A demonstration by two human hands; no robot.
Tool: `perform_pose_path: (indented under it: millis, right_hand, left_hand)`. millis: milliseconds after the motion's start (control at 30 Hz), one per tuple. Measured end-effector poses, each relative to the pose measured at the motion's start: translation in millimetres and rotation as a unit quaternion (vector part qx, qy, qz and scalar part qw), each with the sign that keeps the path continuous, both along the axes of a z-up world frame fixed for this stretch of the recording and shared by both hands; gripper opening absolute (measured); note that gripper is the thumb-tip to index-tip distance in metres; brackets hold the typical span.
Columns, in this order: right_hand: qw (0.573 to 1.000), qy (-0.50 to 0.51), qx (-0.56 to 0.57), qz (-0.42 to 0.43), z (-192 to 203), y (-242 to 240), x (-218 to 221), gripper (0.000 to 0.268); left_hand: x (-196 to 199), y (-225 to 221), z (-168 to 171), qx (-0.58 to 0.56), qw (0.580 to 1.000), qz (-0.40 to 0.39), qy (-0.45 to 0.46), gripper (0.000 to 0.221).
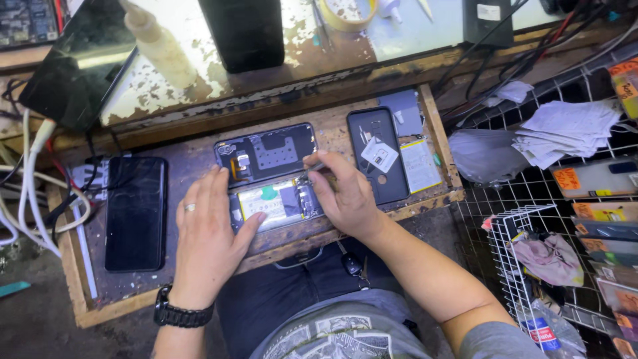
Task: The person is repairing a mobile phone by removing the back panel and handling internal components. They use a screwdriver on the circuit board while working at a bench.
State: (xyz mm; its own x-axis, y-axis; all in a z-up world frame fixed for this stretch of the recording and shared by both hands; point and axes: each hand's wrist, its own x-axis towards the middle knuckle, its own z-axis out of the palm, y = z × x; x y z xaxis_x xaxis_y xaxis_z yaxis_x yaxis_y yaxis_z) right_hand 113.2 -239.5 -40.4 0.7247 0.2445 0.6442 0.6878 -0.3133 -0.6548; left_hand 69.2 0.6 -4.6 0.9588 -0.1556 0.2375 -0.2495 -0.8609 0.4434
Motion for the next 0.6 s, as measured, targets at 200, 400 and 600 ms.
perform_pose_path:
  millis: [200,400,600]
  right_hand:
    - [0.999,-0.039,-0.025,-0.014,9,0,0,0.051]
    - [0.995,-0.082,-0.054,-0.012,15,3,1,0.051]
    - [0.996,-0.073,-0.054,-0.02,13,3,0,0.052]
  left_hand:
    - [-2,-2,0,-0.008,1.0,-0.003,-0.002,0.079]
    - [-3,0,-3,-0.017,1.0,0.002,-0.013,0.079]
    - [-3,-1,-2,-0.009,1.0,-0.001,-0.015,0.077]
